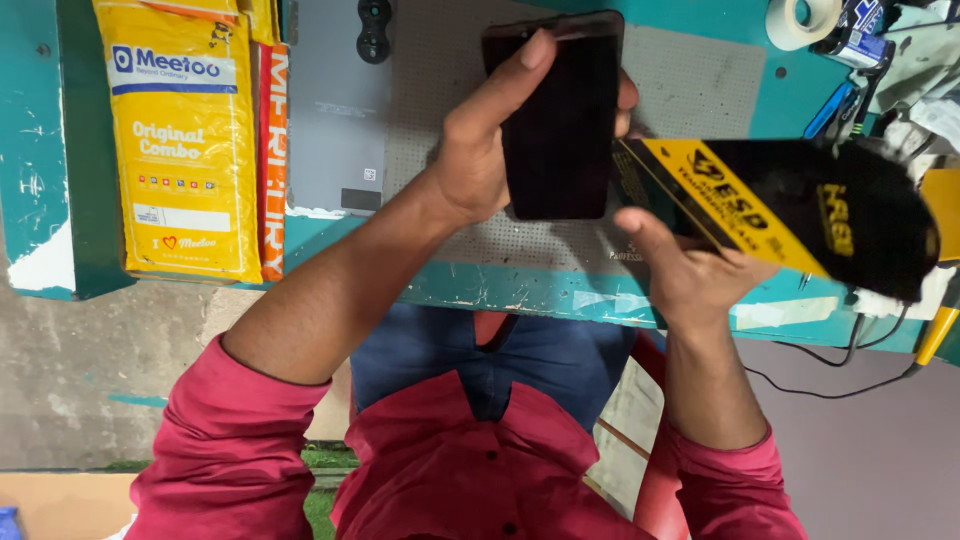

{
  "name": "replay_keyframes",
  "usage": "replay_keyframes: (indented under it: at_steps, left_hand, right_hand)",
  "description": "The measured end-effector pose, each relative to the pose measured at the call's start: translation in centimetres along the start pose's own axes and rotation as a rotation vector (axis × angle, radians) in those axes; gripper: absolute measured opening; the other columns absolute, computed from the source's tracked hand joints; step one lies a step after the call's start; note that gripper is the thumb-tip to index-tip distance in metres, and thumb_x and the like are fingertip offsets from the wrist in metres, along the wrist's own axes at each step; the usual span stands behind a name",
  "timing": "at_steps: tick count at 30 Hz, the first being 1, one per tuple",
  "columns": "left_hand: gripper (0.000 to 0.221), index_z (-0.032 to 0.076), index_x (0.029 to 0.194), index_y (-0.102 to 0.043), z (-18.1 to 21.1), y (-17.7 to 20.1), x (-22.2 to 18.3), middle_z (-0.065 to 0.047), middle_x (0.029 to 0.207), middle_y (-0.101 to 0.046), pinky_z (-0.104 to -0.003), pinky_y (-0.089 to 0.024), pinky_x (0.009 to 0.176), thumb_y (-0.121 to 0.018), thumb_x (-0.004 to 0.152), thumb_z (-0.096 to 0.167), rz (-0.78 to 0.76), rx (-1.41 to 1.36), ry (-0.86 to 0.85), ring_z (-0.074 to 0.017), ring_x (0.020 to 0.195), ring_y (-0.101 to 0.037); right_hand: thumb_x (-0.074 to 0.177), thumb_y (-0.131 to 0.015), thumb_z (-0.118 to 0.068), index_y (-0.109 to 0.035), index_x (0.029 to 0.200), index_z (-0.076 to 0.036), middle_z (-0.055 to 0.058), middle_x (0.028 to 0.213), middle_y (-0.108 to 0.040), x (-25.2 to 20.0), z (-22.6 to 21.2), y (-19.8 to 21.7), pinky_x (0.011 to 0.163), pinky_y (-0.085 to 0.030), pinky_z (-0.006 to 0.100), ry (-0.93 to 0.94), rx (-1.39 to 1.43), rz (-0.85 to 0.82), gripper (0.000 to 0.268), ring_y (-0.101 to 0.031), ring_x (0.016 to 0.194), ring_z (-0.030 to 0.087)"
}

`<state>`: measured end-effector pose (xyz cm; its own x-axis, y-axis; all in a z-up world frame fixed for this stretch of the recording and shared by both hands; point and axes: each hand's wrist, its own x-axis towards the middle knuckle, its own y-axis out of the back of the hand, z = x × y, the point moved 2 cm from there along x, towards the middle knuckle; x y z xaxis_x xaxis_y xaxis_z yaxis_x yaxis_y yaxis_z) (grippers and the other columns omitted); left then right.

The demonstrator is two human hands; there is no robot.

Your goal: The person cleans the edges of a smartphone with a small tool, applies adhesive from a bottle along the screen perimeter, and presses a new screen assembly onto the phone. They then use a heat gun and a prying tool to separate and remove the old screen, exposing the internal components.

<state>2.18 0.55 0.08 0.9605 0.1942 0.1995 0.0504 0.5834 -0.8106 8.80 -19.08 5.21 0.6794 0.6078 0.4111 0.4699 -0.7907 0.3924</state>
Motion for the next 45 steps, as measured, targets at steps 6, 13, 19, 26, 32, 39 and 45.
replay_keyframes:
  at_steps: [6, 13, 19, 26, 32, 39, 45]
  left_hand:
    - [0.035, 0.001, 0.116, -0.065, 0.4, 1.3, 0.0, -0.021, 0.107, -0.072, -0.043, -0.062, 0.087, -0.066, 0.104, 0.034, 0.021, -0.063, 0.066, -0.0292, 0.094, -0.072]
    - [0.033, 0.010, 0.112, -0.071, 0.3, 1.6, -1.0, -0.020, 0.093, -0.072, -0.038, -0.059, 0.071, -0.061, 0.105, 0.040, -0.014, -0.351, 0.092, -0.0292, 0.087, -0.072]
    - [0.062, 0.000, 0.096, -0.075, 0.2, 3.2, -1.0, -0.019, 0.086, -0.069, -0.035, -0.053, 0.063, -0.050, 0.104, 0.057, -0.120, -0.291, 0.149, -0.0260, 0.073, -0.066]
    - [0.063, 0.003, 0.102, -0.069, 1.6, 2.9, -0.9, -0.015, 0.088, -0.067, -0.033, -0.050, 0.060, -0.038, 0.113, 0.056, -0.145, -0.266, 0.041, -0.0240, 0.072, -0.063]
    - [0.066, 0.000, 0.107, -0.064, 3.7, 2.6, -2.2, -0.014, 0.094, -0.063, -0.034, -0.044, 0.069, -0.033, 0.117, 0.058, -0.049, -0.282, 0.141, -0.0241, 0.076, -0.056]
    - [0.066, 0.002, 0.103, -0.068, 2.3, 3.9, -1.0, -0.013, 0.091, -0.065, -0.034, -0.047, 0.066, -0.033, 0.114, 0.058, -0.067, -0.246, 0.038, -0.0253, 0.072, -0.060]
    - [0.064, 0.007, 0.103, -0.071, 1.9, 4.6, 0.4, -0.011, 0.089, -0.069, -0.033, -0.054, 0.061, -0.035, 0.108, 0.059, -0.144, -0.218, 0.036, -0.0261, 0.070, -0.068]
  right_hand:
    - [0.079, -0.077, -0.054, -0.065, 0.115, 0.005, 0.019, 0.121, -0.067, 1.1, -3.7, -1.4, 0.099, -0.059, 0.048, 0.371, -0.014, -0.195, 0.069, -0.067, 0.117, 0.036]
    - [0.083, -0.082, -0.054, -0.079, 0.101, -0.002, 0.013, 0.110, -0.067, -0.2, -5.4, -1.8, 0.082, -0.064, 0.041, 0.578, -0.248, -0.232, 0.055, -0.070, 0.104, 0.034]
    - [0.082, -0.082, -0.034, -0.078, 0.101, 0.001, 0.009, 0.100, -0.069, 0.8, -3.6, 0.5, 0.069, -0.059, 0.038, 0.514, -0.078, -0.117, 0.040, -0.068, 0.089, 0.026]
    - [0.097, -0.082, -0.002, -0.079, 0.117, -0.006, 0.007, 0.113, -0.068, 4.4, -1.9, 2.1, 0.086, -0.055, 0.037, 0.266, -0.682, -0.288, 0.021, -0.064, 0.105, 0.027]
    - [0.092, -0.084, -0.006, -0.080, 0.111, -0.013, 0.002, 0.110, -0.068, 6.5, 0.1, 1.6, 0.080, -0.056, 0.033, 0.431, -0.702, -0.458, 0.020, -0.065, 0.094, 0.020]
    - [0.085, -0.085, -0.019, -0.079, 0.093, -0.012, 0.002, 0.092, -0.067, 9.1, -0.5, 1.8, 0.073, -0.058, 0.036, 0.534, -0.807, -0.648, 0.012, -0.069, 0.086, 0.021]
    - [0.087, -0.078, -0.021, -0.074, 0.097, -0.013, 0.000, 0.099, -0.068, 11.6, 1.3, 1.2, 0.071, -0.055, 0.039, 0.248, -0.719, -0.941, 0.013, -0.069, 0.086, 0.023]
